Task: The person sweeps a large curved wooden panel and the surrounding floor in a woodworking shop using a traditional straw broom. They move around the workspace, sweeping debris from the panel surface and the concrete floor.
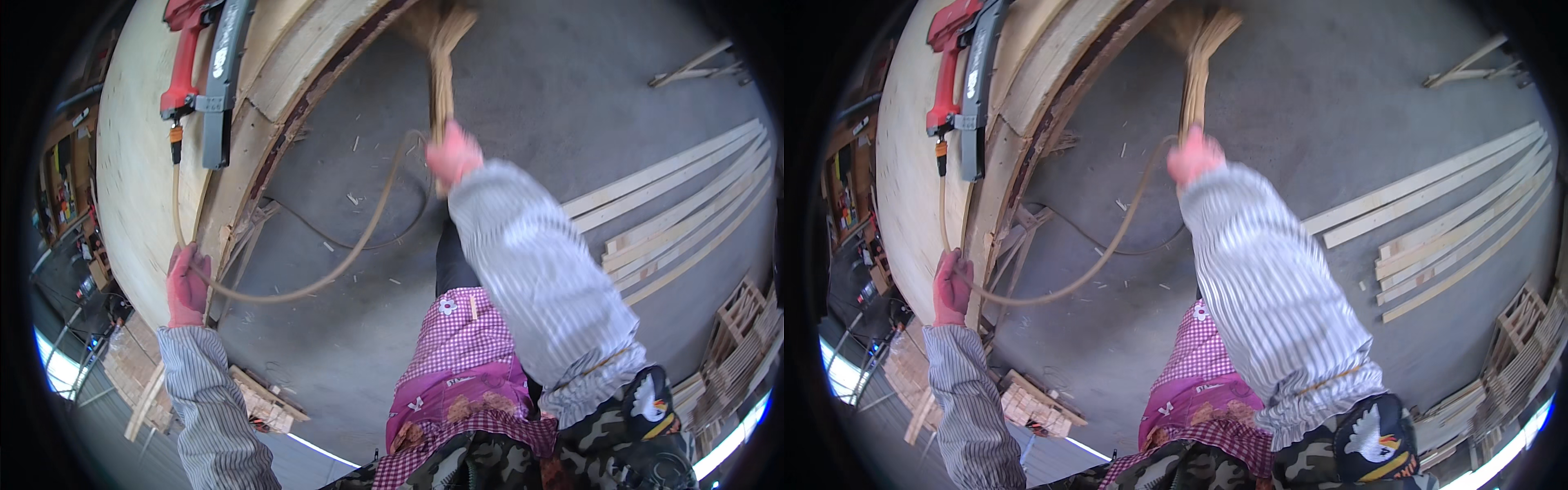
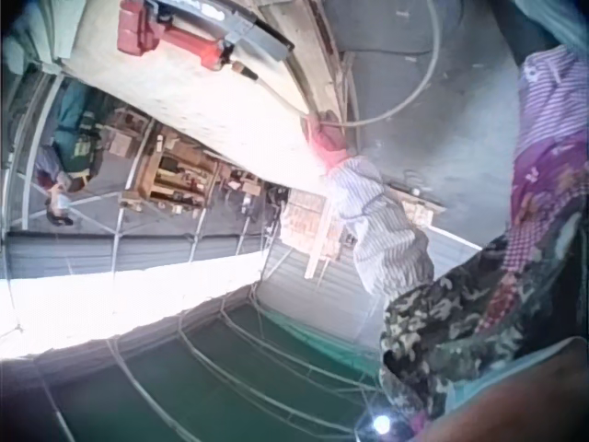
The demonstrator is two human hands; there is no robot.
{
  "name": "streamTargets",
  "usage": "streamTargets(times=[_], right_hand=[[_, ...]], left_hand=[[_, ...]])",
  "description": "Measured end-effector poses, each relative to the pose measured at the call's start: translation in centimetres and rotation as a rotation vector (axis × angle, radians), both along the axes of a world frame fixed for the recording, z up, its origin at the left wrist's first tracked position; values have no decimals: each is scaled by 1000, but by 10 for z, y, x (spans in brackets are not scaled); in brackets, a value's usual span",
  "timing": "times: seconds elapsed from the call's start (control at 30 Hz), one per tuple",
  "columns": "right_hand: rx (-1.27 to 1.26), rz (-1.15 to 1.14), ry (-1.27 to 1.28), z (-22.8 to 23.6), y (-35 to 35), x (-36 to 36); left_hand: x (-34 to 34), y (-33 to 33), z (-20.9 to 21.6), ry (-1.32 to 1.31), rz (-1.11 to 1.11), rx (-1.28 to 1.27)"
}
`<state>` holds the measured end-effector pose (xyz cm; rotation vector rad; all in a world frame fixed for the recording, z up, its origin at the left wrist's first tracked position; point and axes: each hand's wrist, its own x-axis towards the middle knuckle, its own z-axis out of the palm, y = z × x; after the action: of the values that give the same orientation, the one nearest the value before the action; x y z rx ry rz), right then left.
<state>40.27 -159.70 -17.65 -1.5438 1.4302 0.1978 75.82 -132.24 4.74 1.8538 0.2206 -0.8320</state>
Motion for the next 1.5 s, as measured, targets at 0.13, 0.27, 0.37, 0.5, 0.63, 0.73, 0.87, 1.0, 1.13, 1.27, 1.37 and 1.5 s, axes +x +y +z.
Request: streamTargets(times=[0.13, 0.27, 0.37, 0.5, 0.63, 0.73, 0.87, 1.0, 1.13, 1.27, 1.37, 1.5], right_hand=[[113, 345, 132, 35, 128, -42], [414, 479, 6, 73, 204, -62], [632, 403, -190, 102, 219, -69], [1359, -383, -454, 145, 217, -107], [445, -29, -417, 179, 203, -174], [506, -411, -453, 180, 161, -211], [401, -524, -479, 136, 70, -221], [553, -955, -449, 76, 48, -200], [253, -347, -78, 56, 212, -185], [368, -61, 1, 85, 452, -190], [662, 8, -121, 117, 551, -195], [1256, -402, -301, 165, 561, -215]], left_hand=[[-40, 13, -10, -66, -54, 23], [-78, 37, -16, -18, -29, -49], [-125, 67, -21, 98, 11, -122], [-196, 99, -32, 232, 14, -152], [-221, 125, -29, 174, 47, -169], [-211, 149, -21, 24, -85, 38], [-203, 211, -15, -99, -231, 232], [-232, 273, -29, -63, -235, 188], [-280, 309, -36, 50, -52, -87], [-288, 350, -10, 143, -59, -124], [-279, 399, 15, -113, -258, -14], [-280, 473, 32, -153, -344, 176]])
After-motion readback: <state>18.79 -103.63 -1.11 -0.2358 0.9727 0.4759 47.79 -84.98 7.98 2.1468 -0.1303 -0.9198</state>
